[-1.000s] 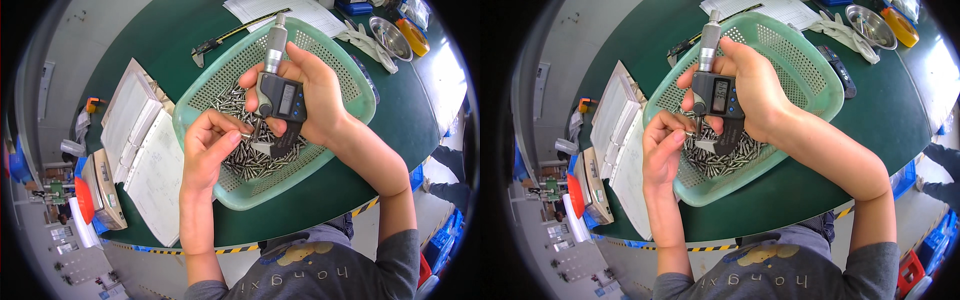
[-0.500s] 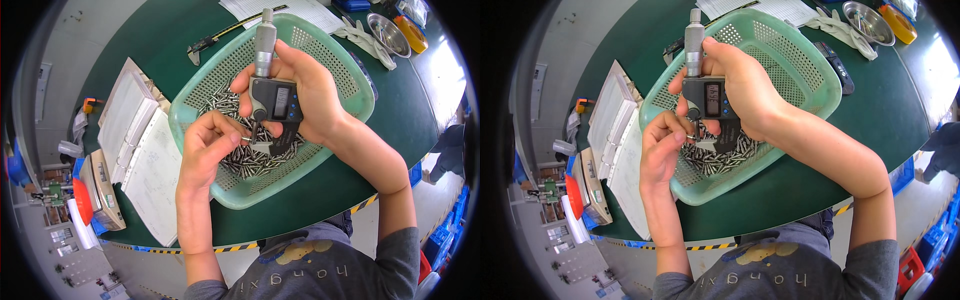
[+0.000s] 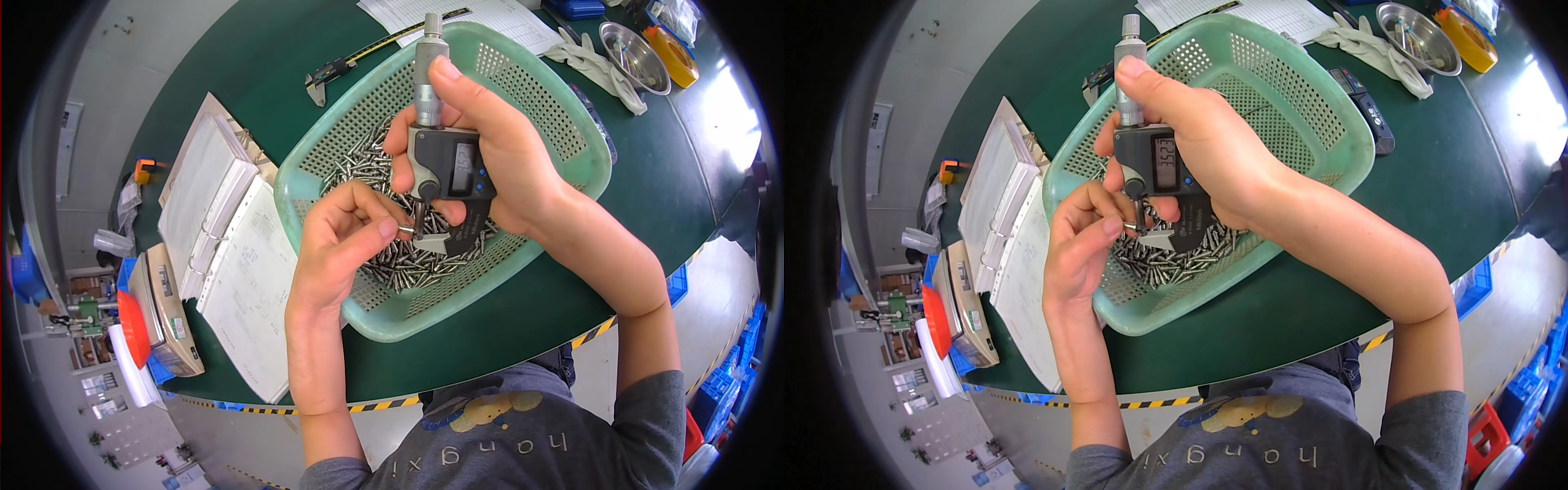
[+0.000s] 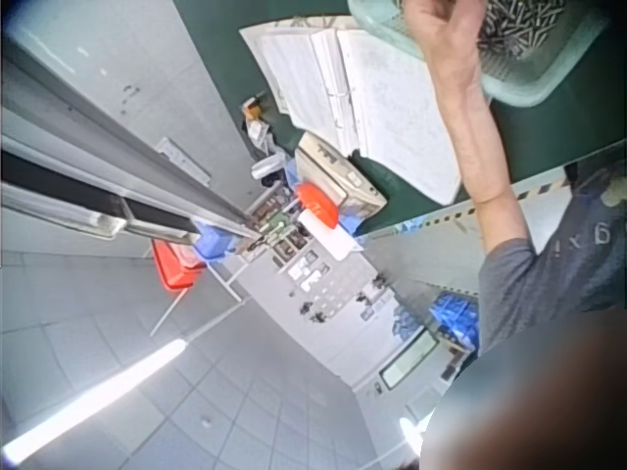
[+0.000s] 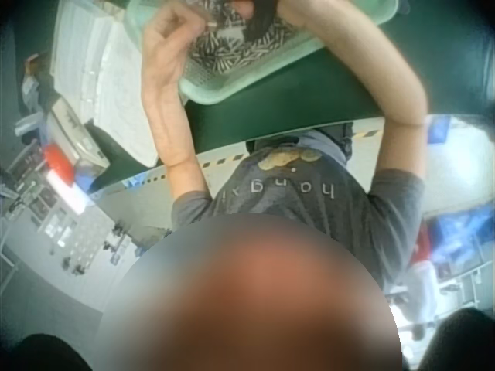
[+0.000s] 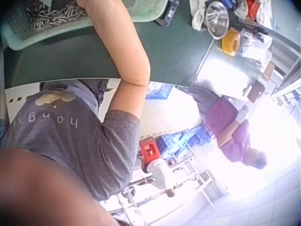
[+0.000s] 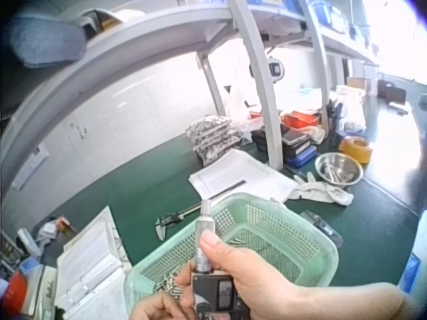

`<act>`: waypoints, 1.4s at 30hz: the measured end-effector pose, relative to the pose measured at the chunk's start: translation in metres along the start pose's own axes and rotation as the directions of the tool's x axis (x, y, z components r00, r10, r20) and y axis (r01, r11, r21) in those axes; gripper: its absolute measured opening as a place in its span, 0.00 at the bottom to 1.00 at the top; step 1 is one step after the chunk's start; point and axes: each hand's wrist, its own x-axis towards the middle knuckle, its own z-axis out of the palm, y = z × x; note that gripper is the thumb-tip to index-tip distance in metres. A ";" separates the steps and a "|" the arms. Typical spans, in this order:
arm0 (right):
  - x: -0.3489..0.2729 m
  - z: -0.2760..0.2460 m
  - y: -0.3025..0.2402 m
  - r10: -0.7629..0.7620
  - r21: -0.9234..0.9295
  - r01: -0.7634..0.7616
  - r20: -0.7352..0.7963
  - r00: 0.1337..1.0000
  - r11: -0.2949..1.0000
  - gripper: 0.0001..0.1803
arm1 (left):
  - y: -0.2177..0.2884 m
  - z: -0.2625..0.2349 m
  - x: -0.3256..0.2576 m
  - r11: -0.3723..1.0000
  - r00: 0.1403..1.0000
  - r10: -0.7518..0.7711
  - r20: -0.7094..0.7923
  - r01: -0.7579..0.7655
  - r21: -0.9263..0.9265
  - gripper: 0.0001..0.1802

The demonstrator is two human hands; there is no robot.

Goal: Measuring the diameter of metal screws using a digital micrometer at a workbench.

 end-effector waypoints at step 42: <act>0.003 -0.005 0.002 -0.022 0.176 0.036 -0.081 0.996 0.984 0.33 | -0.009 0.021 0.005 0.294 0.950 0.311 0.015 -0.112 0.949 0.13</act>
